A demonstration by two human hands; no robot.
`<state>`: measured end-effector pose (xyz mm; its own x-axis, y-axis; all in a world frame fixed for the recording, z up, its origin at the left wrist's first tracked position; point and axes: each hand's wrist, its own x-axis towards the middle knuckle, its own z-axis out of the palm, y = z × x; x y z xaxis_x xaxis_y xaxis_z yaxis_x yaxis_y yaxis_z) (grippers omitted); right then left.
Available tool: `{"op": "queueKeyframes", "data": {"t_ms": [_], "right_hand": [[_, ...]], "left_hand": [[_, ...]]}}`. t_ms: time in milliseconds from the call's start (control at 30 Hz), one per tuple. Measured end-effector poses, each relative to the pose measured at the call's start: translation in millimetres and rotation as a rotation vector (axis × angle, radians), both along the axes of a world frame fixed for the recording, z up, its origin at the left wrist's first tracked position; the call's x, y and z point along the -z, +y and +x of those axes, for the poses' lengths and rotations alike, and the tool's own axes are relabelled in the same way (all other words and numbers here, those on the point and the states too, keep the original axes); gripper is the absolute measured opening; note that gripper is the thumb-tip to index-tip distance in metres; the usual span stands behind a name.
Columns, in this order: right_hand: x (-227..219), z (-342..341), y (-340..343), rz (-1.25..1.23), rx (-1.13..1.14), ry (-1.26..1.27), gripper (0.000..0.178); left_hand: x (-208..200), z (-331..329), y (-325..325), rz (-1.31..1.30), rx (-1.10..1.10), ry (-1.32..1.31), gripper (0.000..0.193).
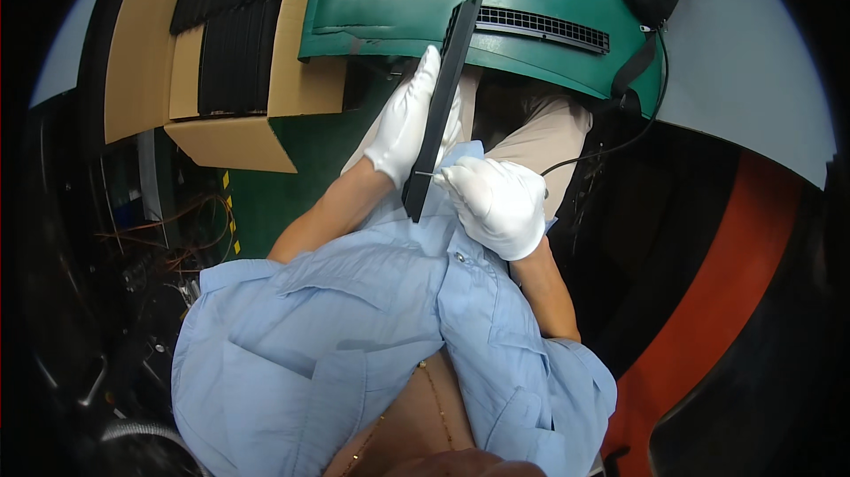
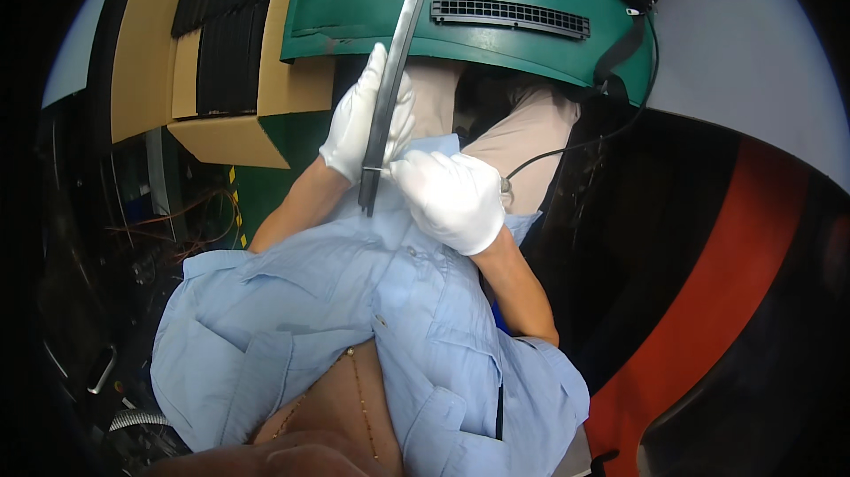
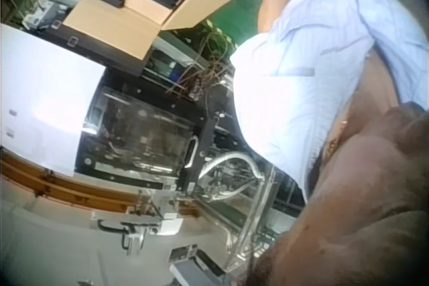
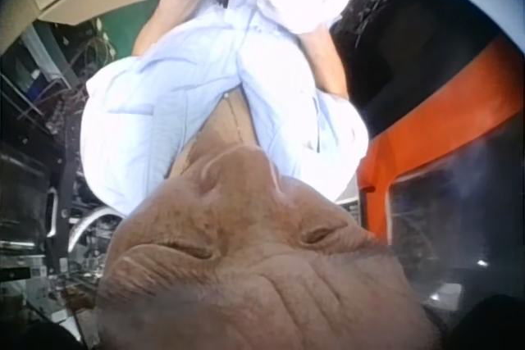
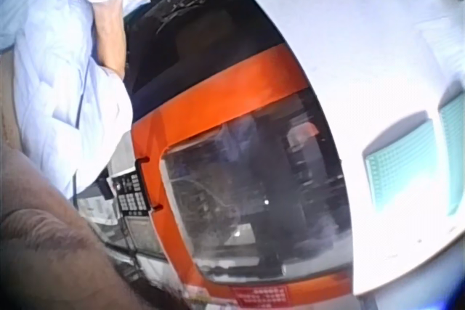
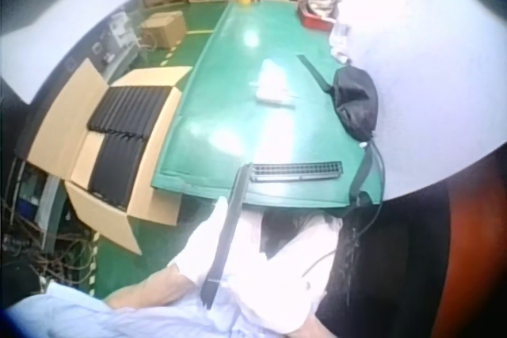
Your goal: The person retrieves black plastic components from a machine and a cardboard box. They use a small metal tool to scrape or clean the edges of the components while seated at a green workbench. The person then compares the components and places them into a blue bucket.
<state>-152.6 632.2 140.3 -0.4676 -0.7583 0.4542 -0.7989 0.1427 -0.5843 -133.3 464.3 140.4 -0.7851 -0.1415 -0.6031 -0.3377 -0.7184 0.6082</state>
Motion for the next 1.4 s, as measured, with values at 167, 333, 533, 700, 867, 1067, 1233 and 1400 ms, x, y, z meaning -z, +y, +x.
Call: {"op": "queueKeyframes", "data": {"t_ms": [167,333,533,700,867,1067,1233,1400], "right_hand": [[-8.2,-11.6,-1.2,-0.004,0.065,0.018,0.025],[-15.2,-27.3,1.6,0.010,0.174,0.054,0.020],[-18.1,-59.4,0.9,-0.109,0.251,0.142,0.016],[-19.7,-84.0,-0.2,-0.032,0.369,0.175,0.010],[-28.8,-95.0,4.5,-0.169,0.208,-1.243,0.026],[-47.0,-56.8,-30.9,0.172,0.190,-0.808,0.053],[-49.9,-41.3,-8.8,0.128,0.149,-0.674,0.050],[-37.1,-54.9,-3.5,0.052,0.058,-0.148,0.009]], "left_hand": [[-4.6,27.8,9.3,-0.050,0.090,-0.073,0.057],[-19.9,48.2,19.2,-0.136,0.244,-0.071,0.061],[-30.5,51.9,26.4,-0.168,0.269,-0.122,0.062],[-8.6,57.6,12.9,-0.282,0.388,0.002,0.055],[6.2,42.5,-4.3,-0.710,0.479,0.265,0.050],[17.2,0.7,-1.4,-0.725,0.134,0.406,0.052],[-9.2,2.8,7.2,-0.661,0.068,0.283,0.063],[-14.4,11.6,11.9,-0.617,0.122,0.234,0.066]]}}
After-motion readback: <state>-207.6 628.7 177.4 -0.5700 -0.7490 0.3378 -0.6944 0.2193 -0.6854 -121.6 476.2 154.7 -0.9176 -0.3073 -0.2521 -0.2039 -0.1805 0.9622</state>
